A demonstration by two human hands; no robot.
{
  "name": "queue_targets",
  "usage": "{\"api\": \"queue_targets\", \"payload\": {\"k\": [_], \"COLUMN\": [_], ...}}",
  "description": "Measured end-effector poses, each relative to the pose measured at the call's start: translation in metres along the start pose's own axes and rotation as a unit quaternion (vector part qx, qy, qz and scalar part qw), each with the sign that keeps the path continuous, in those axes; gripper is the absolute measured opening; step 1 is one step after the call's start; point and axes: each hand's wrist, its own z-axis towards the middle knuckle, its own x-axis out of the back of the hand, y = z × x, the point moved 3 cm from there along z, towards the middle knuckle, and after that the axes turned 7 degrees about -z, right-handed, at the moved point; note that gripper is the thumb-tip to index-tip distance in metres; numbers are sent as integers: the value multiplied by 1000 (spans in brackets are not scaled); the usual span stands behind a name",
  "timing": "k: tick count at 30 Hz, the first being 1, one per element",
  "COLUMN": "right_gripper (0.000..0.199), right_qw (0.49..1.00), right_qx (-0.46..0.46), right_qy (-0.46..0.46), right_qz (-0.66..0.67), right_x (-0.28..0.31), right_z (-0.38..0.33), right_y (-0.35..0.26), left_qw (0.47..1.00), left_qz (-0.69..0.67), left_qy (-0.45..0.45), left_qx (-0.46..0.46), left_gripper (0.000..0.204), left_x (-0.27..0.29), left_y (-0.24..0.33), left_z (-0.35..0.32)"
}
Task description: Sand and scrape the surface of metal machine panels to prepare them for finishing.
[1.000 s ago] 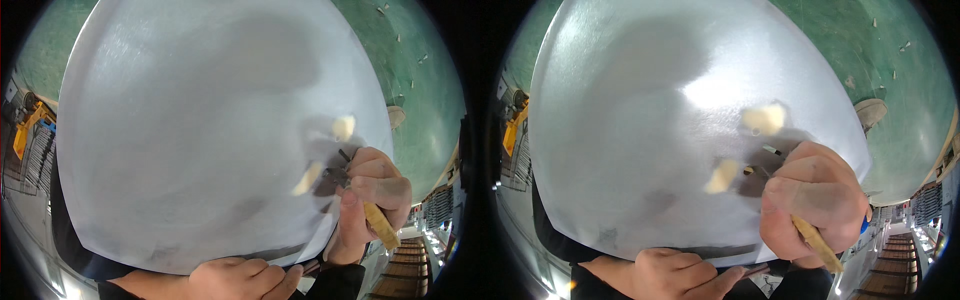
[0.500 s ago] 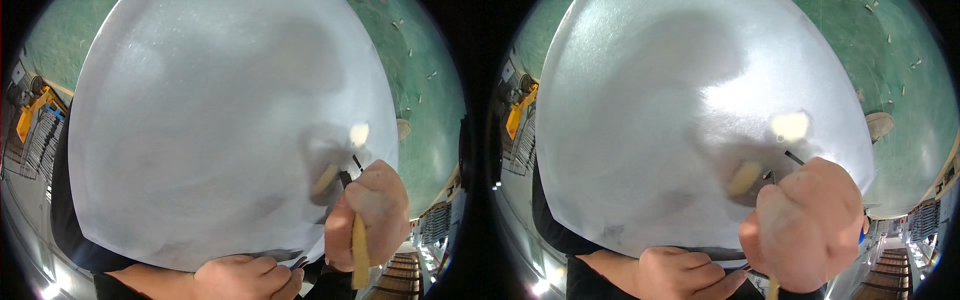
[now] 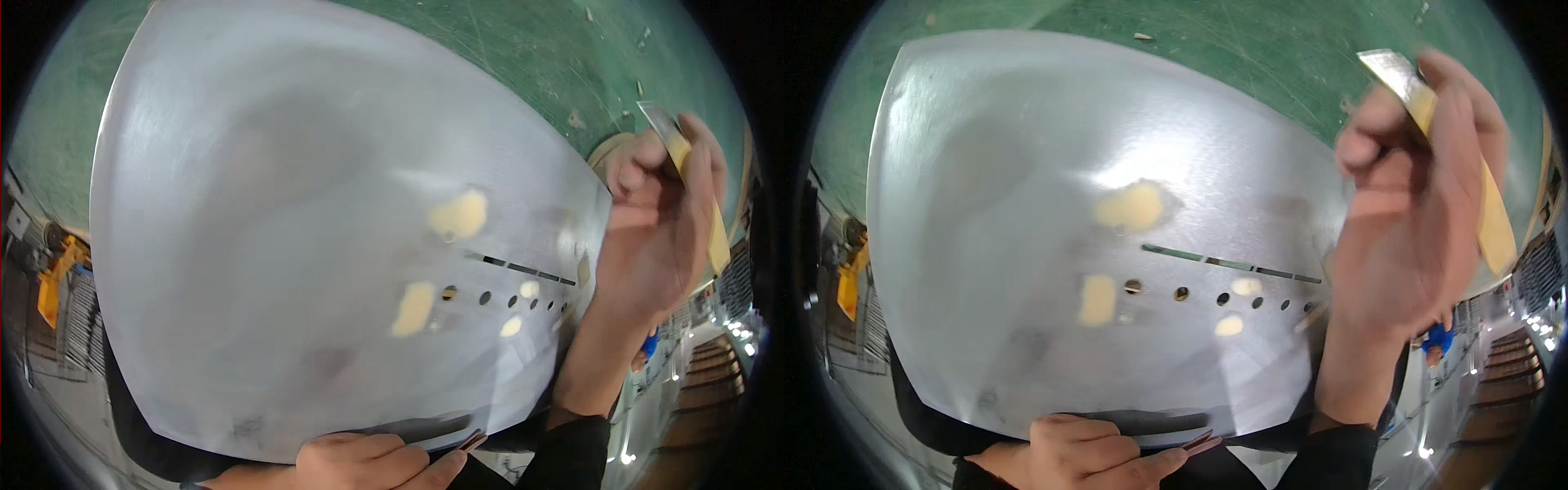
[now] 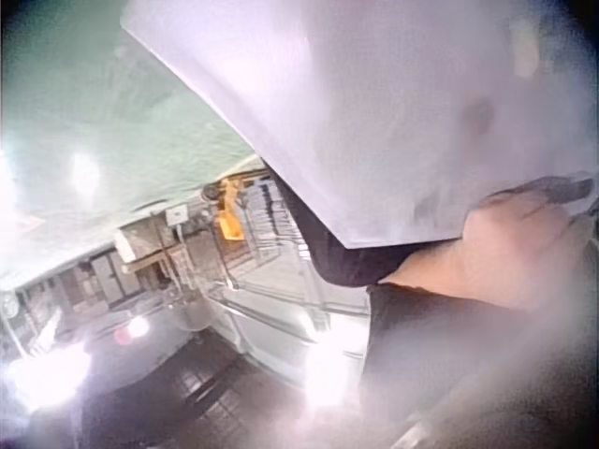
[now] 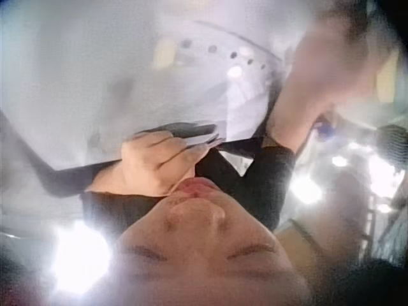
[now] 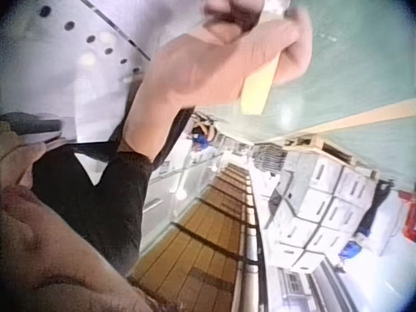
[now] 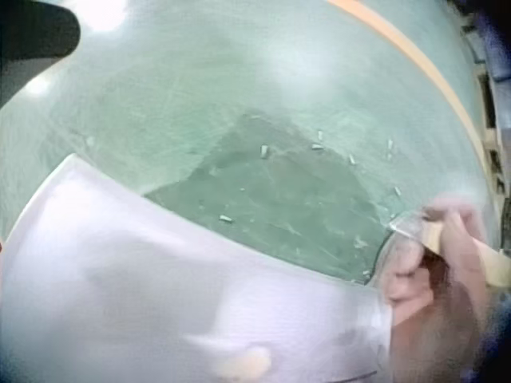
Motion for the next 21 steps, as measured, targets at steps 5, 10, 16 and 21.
{"api": "queue_targets", "payload": {"k": [5, 10, 16, 21], "right_gripper": [33, 31, 23, 26], "right_qw": [991, 992, 999, 902], "right_qx": [5, 59, -49, 110], "right_qy": [32, -21, -6, -54], "right_qz": [-126, -113, -14, -413], "right_x": [-8, -18, -20, 28], "right_z": [-3, 12, 30, 26], "right_y": [26, 30, 31, 59], "left_qw": [979, 979, 974, 980], "left_qz": [62, 120, 167, 168], "left_qy": [-194, -161, -143, -99], "left_qx": [23, -35, 52, -45], "left_gripper": [22, 28, 35, 47], "left_x": [11, 9, 6, 5], "left_y": [5, 9, 5, -7], "left_z": [21, 20, 15, 29]}}
